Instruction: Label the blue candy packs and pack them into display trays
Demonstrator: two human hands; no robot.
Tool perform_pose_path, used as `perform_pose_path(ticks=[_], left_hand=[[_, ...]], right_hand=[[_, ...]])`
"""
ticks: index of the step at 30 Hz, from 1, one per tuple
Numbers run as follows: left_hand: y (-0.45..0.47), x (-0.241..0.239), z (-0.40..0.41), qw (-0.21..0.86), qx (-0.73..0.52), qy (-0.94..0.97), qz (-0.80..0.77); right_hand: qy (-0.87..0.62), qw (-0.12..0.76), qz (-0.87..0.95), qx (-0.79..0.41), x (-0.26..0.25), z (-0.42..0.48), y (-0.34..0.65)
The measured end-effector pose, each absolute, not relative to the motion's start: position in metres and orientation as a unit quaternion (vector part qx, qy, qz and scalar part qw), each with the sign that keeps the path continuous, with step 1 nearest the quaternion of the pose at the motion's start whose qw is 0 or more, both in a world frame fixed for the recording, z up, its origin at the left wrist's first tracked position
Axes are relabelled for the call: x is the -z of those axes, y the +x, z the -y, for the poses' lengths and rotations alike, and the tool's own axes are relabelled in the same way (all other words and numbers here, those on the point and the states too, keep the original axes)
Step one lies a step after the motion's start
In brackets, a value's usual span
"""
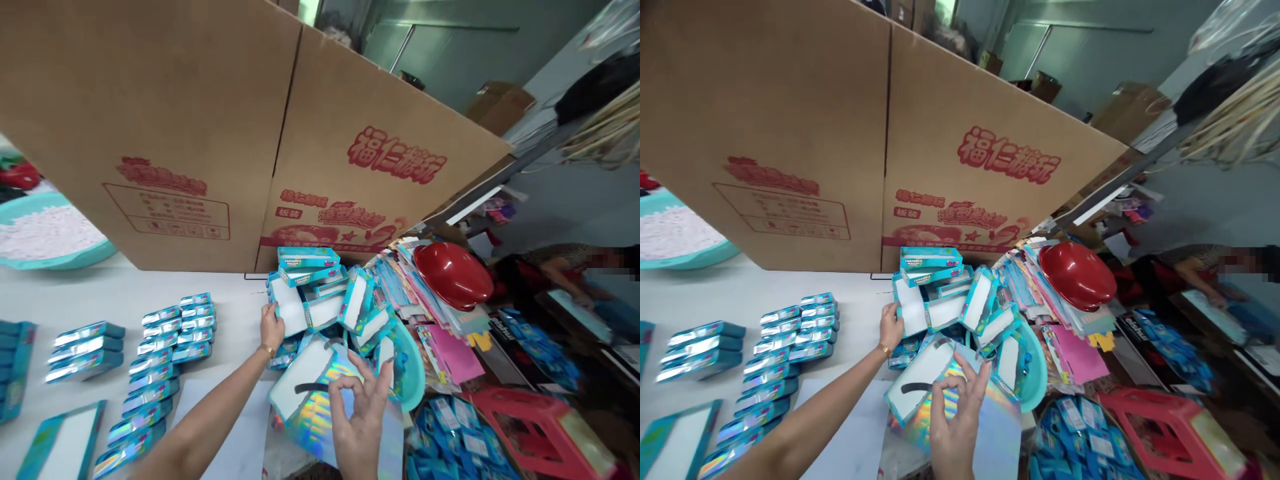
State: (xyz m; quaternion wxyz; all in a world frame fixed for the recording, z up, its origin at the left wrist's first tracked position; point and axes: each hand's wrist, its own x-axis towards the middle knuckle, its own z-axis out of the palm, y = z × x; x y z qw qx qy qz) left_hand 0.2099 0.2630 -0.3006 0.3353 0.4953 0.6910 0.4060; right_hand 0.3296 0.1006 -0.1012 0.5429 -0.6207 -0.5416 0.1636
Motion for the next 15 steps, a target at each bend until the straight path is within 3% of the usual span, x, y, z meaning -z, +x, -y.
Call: perform_pose_path(ticks=[8, 15], left_hand=[[0.053, 0.274, -0.164, 0.18, -0.32, 0.589, -0.72], [-0.097, 0.25, -0.098, 0.082, -0.125, 0.546, -0.824]], right_hand=[[-0.585, 0.56, 0.547, -0.212, 0.094, -0.105, 0.32], [-0.569, 0.569, 0.543, -0.239, 0.094, -0.113, 0.305]])
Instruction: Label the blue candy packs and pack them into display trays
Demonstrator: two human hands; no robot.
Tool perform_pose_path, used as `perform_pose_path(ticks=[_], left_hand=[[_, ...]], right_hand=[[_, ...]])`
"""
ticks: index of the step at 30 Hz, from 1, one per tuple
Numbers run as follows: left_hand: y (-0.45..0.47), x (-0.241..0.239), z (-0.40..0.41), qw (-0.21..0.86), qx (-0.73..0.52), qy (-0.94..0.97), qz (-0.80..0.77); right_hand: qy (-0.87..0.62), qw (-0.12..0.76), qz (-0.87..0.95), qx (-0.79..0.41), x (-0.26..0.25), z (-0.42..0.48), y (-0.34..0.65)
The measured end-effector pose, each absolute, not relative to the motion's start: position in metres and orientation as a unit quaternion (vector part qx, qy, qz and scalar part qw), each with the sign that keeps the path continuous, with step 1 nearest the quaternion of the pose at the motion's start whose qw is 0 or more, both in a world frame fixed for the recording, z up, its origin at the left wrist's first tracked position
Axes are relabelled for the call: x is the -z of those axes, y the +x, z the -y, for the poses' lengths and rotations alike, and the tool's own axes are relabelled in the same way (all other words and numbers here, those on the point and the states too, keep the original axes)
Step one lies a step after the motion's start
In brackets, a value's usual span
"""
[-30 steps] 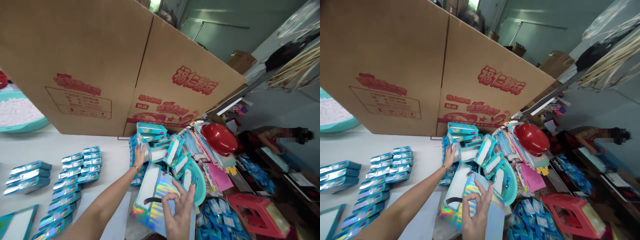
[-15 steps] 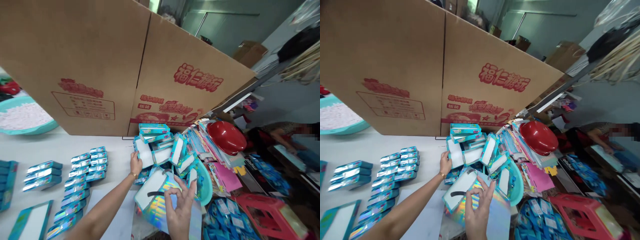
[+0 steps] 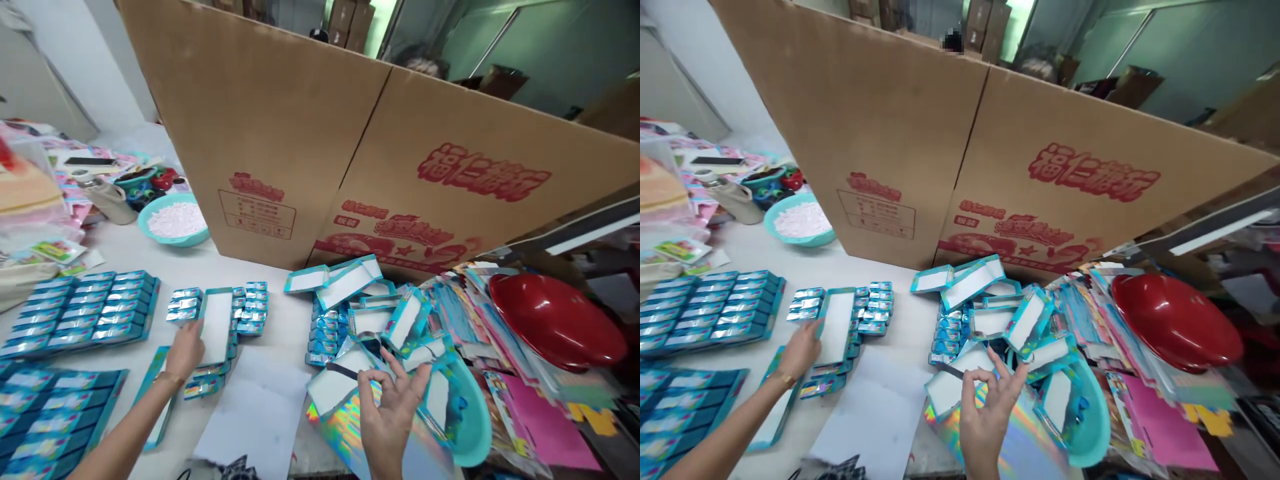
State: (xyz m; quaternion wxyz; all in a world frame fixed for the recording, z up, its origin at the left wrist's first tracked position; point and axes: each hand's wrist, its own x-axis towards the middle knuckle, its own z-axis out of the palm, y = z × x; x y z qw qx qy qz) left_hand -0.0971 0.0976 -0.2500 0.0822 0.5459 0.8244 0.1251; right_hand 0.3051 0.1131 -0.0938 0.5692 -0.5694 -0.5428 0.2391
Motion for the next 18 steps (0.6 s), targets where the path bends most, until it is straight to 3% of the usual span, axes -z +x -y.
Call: perform_pose_path(ticks=[4, 8, 13, 18], left_hand=[[-0.069, 0.243, -0.129, 0.025, -0.188, 0.589, -0.785], [0.028, 0.242, -0.207, 0.082, -0.249, 0.684, -0.68], [0.117, 0.261, -0.291, 0.062, -0.122, 0.744, -0.654], [0.109, 0.3, -0.316, 0.101, 0.024, 0.759, -0.642]], right_hand=[[-0.586, 0.574, 0.52, -0.238, 0.093, -0.114, 0.306], [-0.602, 0.576, 0.508, -0.219, 0.092, -0.112, 0.313], [-0.602, 0.595, 0.503, -0.175, 0.094, -0.11, 0.332], [-0.596, 0.622, 0.491, -0.131, 0.098, -0.109, 0.357]])
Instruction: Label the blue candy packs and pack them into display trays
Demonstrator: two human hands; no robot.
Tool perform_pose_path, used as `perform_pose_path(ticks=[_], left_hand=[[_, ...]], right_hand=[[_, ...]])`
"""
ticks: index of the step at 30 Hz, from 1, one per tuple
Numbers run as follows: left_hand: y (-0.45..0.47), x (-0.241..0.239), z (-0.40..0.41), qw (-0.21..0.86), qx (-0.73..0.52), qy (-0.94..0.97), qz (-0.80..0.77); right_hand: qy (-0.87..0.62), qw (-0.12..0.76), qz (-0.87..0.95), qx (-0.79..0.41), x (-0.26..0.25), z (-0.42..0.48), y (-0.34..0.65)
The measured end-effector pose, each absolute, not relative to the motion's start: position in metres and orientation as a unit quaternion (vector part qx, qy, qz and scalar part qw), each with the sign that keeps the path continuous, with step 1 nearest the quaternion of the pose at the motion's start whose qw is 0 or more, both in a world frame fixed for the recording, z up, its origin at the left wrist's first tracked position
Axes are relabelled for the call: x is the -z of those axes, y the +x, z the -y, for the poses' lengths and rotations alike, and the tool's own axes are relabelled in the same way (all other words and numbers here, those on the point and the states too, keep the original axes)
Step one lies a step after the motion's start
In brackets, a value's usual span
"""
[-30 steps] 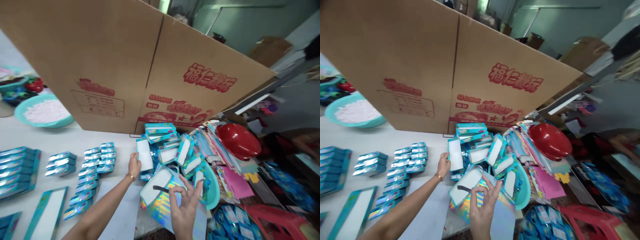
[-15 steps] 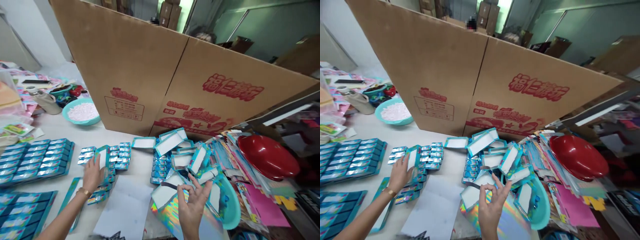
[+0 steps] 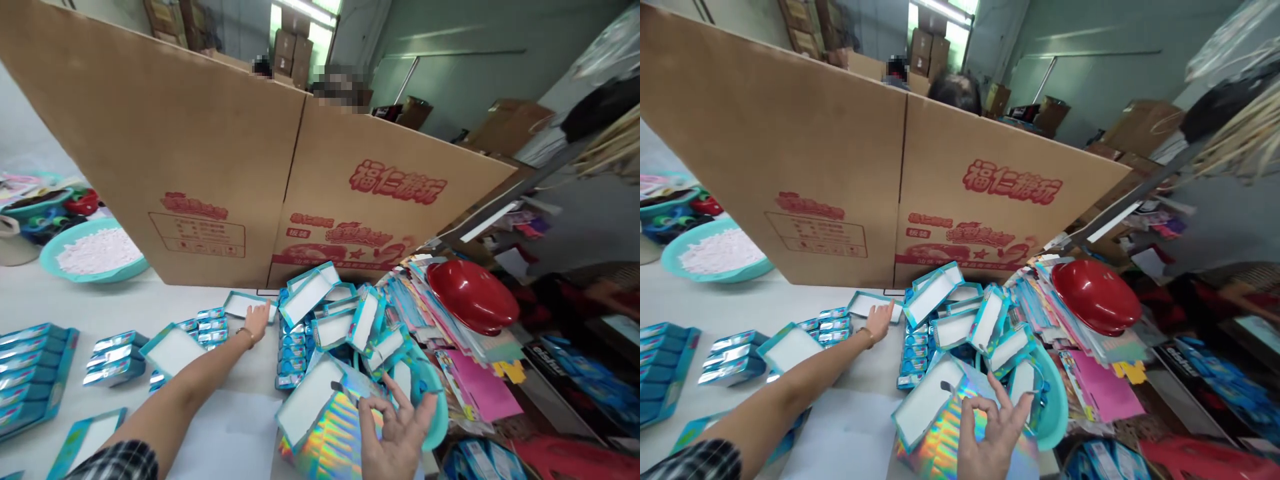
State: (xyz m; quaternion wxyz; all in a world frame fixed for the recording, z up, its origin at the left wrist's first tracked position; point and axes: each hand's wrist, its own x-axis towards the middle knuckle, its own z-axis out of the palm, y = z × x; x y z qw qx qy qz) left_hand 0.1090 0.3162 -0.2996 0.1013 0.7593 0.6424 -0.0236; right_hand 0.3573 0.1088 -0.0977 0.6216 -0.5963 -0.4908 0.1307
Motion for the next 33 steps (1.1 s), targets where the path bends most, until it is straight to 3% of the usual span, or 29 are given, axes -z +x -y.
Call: perform_pose_path(ticks=[8, 10, 14, 16, 23, 33], left_hand=[[0.062, 0.305, -0.314, 0.137, 0.057, 0.796, -0.587], [0.062, 0.298, -0.312, 0.123, -0.013, 0.796, -0.592], [0.081, 0.266, -0.31, 0.083, -0.279, 0.748, -0.596], [0.101, 0.239, -0.312, 0.066, -0.322, 0.735, -0.593], [0.19, 0.165, -0.328, 0.053, -0.151, 0.767, -0.622], [0.281, 0.155, -0.35, 0.074, -0.021, 0.808, -0.584]], right_hand=[[-0.613, 0.612, 0.487, -0.111, 0.088, -0.106, 0.371], [-0.621, 0.608, 0.481, -0.109, 0.084, -0.104, 0.376], [-0.637, 0.6, 0.471, -0.112, 0.08, -0.101, 0.388], [-0.638, 0.6, 0.469, -0.109, 0.08, -0.101, 0.394], [-0.644, 0.619, 0.434, -0.119, 0.082, -0.1, 0.405], [-0.644, 0.636, 0.405, -0.125, 0.088, -0.093, 0.415]])
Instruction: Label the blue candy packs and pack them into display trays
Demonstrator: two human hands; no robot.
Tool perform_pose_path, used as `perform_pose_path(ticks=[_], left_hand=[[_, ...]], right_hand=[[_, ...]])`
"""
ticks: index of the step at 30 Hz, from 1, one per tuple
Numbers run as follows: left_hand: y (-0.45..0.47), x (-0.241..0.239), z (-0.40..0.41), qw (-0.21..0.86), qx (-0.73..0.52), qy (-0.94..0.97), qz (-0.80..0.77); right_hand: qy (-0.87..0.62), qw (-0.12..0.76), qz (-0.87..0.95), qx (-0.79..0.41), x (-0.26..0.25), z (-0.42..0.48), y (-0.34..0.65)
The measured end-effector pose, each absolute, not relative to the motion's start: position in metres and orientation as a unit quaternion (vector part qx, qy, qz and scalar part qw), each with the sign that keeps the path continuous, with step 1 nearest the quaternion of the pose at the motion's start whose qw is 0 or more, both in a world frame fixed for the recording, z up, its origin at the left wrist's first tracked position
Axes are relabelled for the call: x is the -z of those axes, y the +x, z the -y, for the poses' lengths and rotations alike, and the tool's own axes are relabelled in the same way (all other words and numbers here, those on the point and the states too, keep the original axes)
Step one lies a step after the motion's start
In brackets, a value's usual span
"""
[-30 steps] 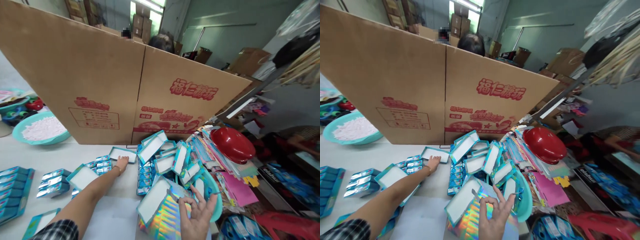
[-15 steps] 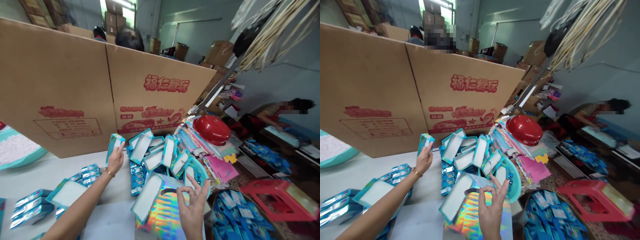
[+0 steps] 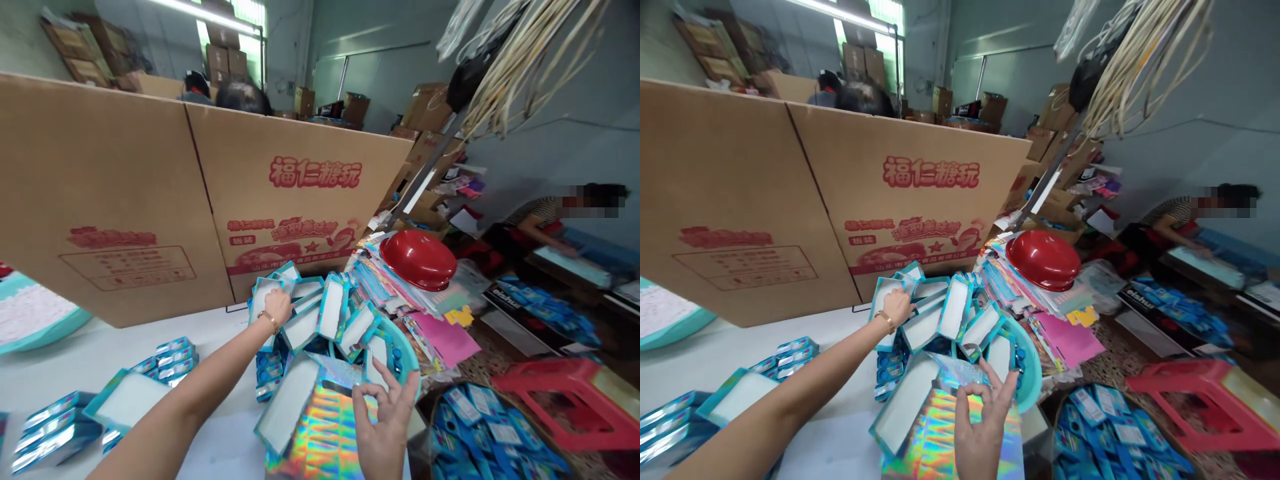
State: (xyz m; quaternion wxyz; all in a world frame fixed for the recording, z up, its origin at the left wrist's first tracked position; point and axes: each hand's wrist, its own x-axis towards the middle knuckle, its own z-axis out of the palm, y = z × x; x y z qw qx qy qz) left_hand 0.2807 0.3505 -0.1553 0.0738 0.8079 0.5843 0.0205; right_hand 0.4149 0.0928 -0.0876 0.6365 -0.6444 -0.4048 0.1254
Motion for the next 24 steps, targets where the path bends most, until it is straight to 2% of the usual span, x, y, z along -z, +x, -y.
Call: perform_pose_path(ticks=[6, 12, 17, 21, 24], left_hand=[[0.277, 0.149, -0.343, 0.077, -0.029, 0.807, -0.585], [0.176, 0.101, -0.281, -0.012, -0.142, 0.769, -0.624], [0.022, 0.092, -0.211, -0.068, -0.019, 0.679, -0.731], [-0.096, 0.116, -0.159, 0.011, 0.1, 0.559, -0.823], [-0.128, 0.133, -0.145, 0.065, 0.078, 0.513, -0.852]], right_hand=[[-0.63, 0.64, 0.425, -0.113, 0.099, -0.089, 0.43], [-0.63, 0.631, 0.425, -0.156, 0.101, -0.085, 0.441], [-0.631, 0.623, 0.428, -0.173, 0.097, -0.091, 0.421], [-0.618, 0.6, 0.471, -0.187, 0.086, -0.091, 0.39], [-0.612, 0.585, 0.486, -0.215, 0.077, -0.09, 0.365]])
